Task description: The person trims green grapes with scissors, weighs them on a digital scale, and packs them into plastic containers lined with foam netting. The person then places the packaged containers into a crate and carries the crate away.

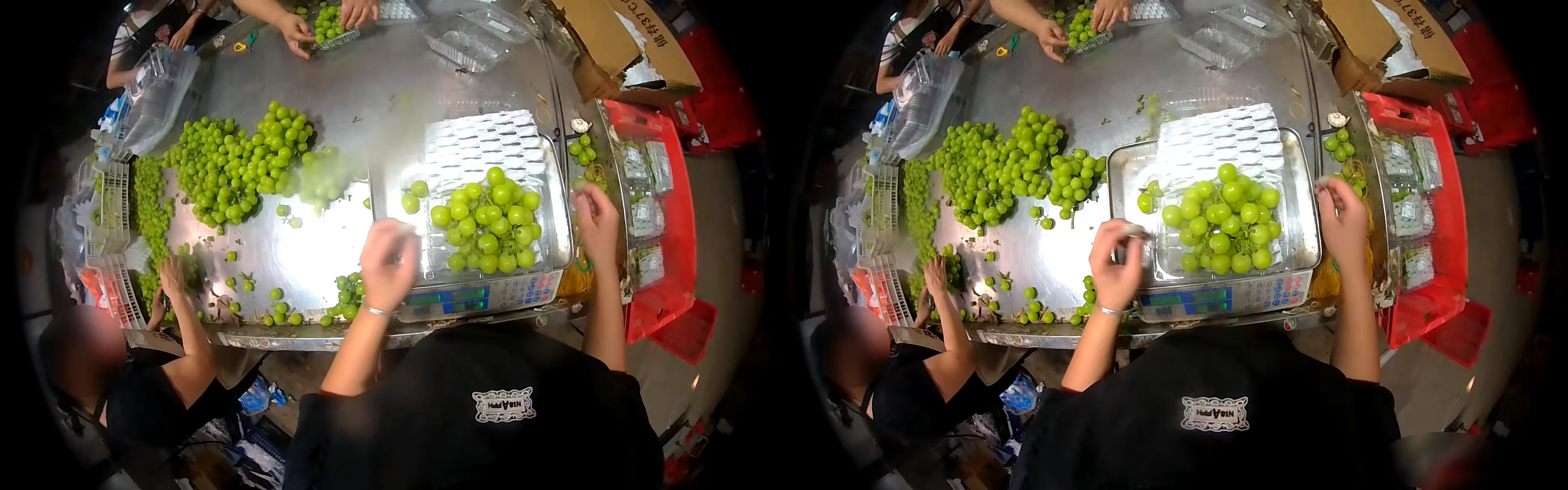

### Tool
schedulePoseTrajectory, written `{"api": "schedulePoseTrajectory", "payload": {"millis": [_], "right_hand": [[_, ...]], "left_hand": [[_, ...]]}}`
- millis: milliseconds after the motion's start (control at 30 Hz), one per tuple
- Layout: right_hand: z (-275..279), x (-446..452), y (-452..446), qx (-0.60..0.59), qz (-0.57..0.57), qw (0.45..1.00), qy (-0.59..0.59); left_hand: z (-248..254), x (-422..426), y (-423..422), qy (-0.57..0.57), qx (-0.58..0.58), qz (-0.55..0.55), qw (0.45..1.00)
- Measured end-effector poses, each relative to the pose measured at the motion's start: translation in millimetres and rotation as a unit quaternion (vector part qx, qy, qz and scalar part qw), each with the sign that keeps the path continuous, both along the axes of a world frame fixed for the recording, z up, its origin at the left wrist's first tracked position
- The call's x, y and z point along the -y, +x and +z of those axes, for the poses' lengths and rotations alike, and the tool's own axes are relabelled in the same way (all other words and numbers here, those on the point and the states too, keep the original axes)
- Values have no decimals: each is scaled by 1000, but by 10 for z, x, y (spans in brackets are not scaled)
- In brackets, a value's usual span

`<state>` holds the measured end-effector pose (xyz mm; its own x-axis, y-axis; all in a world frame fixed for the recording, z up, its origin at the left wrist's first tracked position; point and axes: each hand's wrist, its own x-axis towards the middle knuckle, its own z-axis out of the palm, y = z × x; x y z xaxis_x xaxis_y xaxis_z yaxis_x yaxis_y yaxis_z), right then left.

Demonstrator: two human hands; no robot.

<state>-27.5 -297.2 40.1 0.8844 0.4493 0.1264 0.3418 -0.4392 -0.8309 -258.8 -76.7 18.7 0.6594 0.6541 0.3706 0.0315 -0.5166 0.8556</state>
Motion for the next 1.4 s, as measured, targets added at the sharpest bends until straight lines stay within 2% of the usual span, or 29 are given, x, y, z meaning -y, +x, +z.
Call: {"api": "schedulePoseTrajectory", "payload": {"millis": [67,100,233,300,367,400,433,467,500,567,633,700,767,833,867,900,933,967,1000,1067,1100,1167,1200,1233,1267,1300,1333,1367,1400], "right_hand": [[-24,-171,71,-12,11,999,47],[-33,-235,106,-13,11,999,49],[-66,-436,245,-37,54,994,88],[-69,-501,288,-37,79,992,88],[-30,-493,327,-23,86,993,81],[-8,-469,342,-21,79,994,76],[-3,-445,363,-21,69,995,71],[-70,-399,415,-50,54,993,88],[-106,-386,445,-51,49,994,88],[-165,-368,507,-65,50,992,93],[-258,-434,595,-39,62,994,86],[-298,-662,691,-11,40,995,91],[-350,-964,848,-91,47,994,-36],[-506,-1207,1025,-161,48,984,-56],[-333,-1235,978,-159,44,985,-53],[-121,-1226,963,-272,54,957,82],[81,-1184,919,-376,63,899,214],[180,-1013,844,-360,152,889,239],[254,-769,725,-342,239,871,260],[414,-336,379,-136,407,894,127],[508,-215,28,-215,337,916,37],[460,14,-300,105,368,921,-71],[348,88,-421,104,364,922,-75],[227,121,-546,2,238,971,27],[165,163,-626,-98,100,982,130],[126,236,-645,-99,93,982,129],[120,284,-643,-271,87,954,98],[131,316,-630,-433,77,895,68],[149,331,-587,-505,97,858,9]], "left_hand": [[5,-154,-43,2,-46,106,993],[-99,-248,-68,-22,-63,85,994],[44,-353,231,170,-196,-47,965],[-128,-387,352,169,-230,-38,958],[-78,-407,376,138,-148,11,979],[-81,-443,318,-52,-91,30,994],[-88,-457,261,-240,-33,46,969],[97,-383,224,-264,8,47,963],[197,-262,186,-234,-1,46,971],[207,-59,71,-80,-88,-27,993],[367,125,109,97,-168,-99,976],[406,271,74,128,-195,-74,970],[300,342,24,188,-190,-29,963],[242,319,-3,200,-201,-53,957],[241,294,-11,208,-212,-69,952],[255,278,-18,211,-210,-72,952],[267,267,-37,4,-129,-24,991],[273,249,-67,-206,-44,25,977],[228,170,-132,-158,-70,29,985],[172,153,-213,-287,2,14,958],[213,201,-222,-359,42,2,933],[175,263,-236,-315,-62,-2,947],[227,353,-197,-324,-49,3,945],[237,376,-187,-327,-51,-2,944],[242,387,-186,-368,-96,-6,925],[242,386,-179,-406,-142,-11,903],[155,332,-187,-356,-141,-35,923],[197,292,-175,-386,-148,-56,909],[226,229,-194,-439,-183,-77,876]]}}
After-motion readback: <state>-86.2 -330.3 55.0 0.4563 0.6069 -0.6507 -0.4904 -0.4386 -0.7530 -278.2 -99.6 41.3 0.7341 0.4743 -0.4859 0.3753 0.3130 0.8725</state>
